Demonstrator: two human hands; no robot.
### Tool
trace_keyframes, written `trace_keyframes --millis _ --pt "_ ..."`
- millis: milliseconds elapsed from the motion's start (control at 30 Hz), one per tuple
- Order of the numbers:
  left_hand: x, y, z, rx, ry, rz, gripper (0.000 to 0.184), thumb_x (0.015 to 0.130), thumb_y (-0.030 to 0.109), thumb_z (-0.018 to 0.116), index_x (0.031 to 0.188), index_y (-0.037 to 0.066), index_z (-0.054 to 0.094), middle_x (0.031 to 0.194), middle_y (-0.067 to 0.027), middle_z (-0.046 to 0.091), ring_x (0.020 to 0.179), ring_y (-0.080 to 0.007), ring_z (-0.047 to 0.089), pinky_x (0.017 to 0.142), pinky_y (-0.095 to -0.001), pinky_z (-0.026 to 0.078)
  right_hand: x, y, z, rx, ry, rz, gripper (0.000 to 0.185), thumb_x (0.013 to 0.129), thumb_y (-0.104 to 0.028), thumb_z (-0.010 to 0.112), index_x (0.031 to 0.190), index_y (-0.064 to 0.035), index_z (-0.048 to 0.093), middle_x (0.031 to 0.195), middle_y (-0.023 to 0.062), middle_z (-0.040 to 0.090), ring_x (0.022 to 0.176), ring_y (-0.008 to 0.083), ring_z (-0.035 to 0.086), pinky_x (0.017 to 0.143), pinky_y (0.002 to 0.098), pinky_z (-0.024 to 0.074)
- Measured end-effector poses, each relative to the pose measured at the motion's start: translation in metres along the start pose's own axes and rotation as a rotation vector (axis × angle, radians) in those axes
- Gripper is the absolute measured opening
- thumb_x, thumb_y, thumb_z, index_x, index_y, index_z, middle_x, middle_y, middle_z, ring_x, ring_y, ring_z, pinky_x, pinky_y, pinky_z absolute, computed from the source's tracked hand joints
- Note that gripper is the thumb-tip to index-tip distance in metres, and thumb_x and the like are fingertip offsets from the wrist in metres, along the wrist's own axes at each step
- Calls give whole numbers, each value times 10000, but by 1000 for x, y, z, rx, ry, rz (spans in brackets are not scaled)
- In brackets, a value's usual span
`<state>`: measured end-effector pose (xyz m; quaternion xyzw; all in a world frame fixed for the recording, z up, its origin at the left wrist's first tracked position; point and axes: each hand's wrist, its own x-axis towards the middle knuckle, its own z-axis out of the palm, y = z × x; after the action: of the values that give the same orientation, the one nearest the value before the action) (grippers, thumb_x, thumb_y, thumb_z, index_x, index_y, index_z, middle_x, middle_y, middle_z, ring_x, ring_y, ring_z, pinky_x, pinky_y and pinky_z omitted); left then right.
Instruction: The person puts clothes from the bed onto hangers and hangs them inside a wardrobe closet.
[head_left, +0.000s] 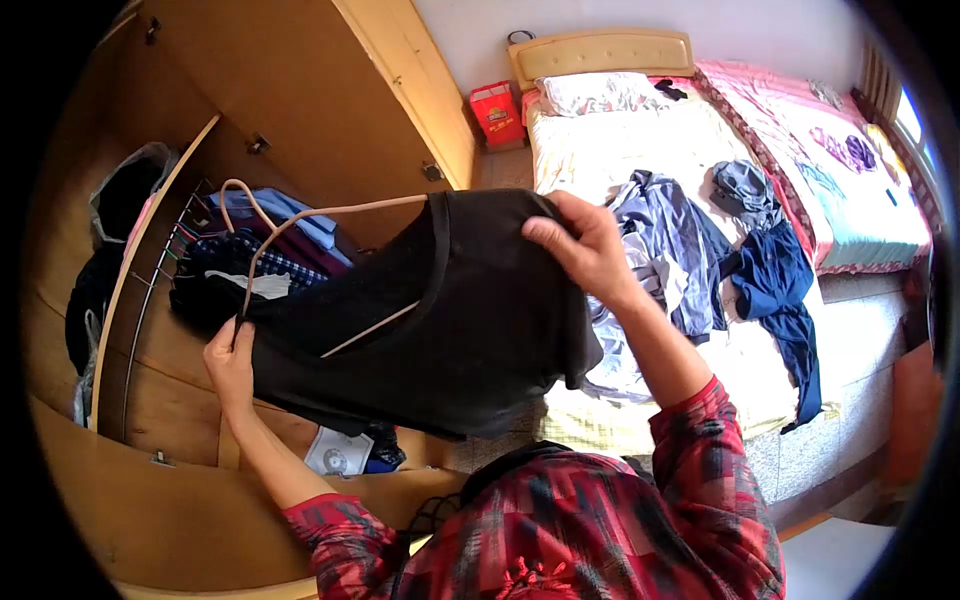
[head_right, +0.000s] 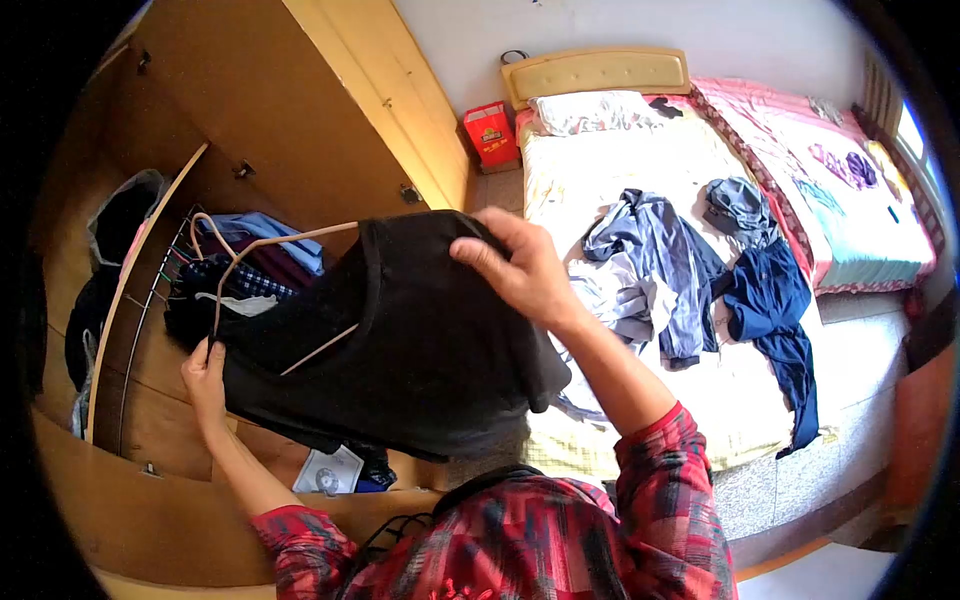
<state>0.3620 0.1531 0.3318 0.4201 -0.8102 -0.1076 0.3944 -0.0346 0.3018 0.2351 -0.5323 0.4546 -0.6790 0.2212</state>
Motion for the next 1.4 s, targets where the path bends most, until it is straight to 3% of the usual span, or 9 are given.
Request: trace_keyframes --millis 167,433,567,633,833,1000,1167,1300,1400 --pt "-6 10 -7 125 5 89 282 877 186 600 1022 -55 618 794 -50 634 742 -111 525 697 -245 429 33 -39 -18 -435 131 -238 180 888 -167 573 845 5 607 644 83 591 630 108 569 601 246 452" --pt "-13 -11 -16 12 93 90 257 880 158 597 1011 -62 611 776 -30 609 723 -100 502 676 -235 420 69 -56 -23 -207 271 -394 283 921 -269 534 828 -25 644 654 15 580 603 90 497 549 252 413" --pt "-16 -12 -23 -249 127 11 235 875 104 578 1037 -63 609 786 28 582 719 -84 487 666 -223 415 60 -13 -21 -210 -86 -215 384 913 -393 523 935 -41 676 684 31 584 679 92 533 630 290 455" --pt "-14 1 -21 6 169 -31 244 871 103 581 1053 -57 610 790 26 582 722 -84 492 671 -228 419 58 -44 -18 -108 -122 -90 330 892 -333 552 1016 -54 677 869 98 665 820 153 614 739 318 510" --pt "-10 21 -9 125 167 96 235 858 100 591 1037 -48 624 814 -42 639 762 -95 534 714 -244 435 67 -87 -8 -400 -442 -25 320 890 -320 556 947 -37 696 826 75 662 757 171 617 703 275 501" --pt "-7 22 -2 88 182 88 225 837 87 600 1013 -51 625 829 -112 670 743 -107 571 701 -253 455 68 -80 -3 -510 -389 -462 219 872 -246 582 834 -39 643 640 94 598 608 174 595 576 324 453" --pt "-3 9 11 17 190 145 179 779 36 646 938 -45 646 825 -112 670 740 -127 605 700 -260 474 50 -75 22 -904 -309 -437 162 878 -208 549 853 -52 585 617 161 549 605 339 563 575 395 445" --pt "-1 -21 27 -69 283 192 181 681 11 707 859 -11 682 740 -84 637 701 -152 597 663 -252 453 53 -59 19 -401 -660 -25 161 881 -154 559 835 0 551 625 121 503 612 195 506 583 332 411" --pt "1 -48 37 -42 381 281 205 680 85 739 871 24 695 734 -78 623 728 -156 587 665 -267 445 49 -45 40 -340 -572 -48 150 872 -124 569 862 26 572 669 111 541 647 140 489 615 294 419"
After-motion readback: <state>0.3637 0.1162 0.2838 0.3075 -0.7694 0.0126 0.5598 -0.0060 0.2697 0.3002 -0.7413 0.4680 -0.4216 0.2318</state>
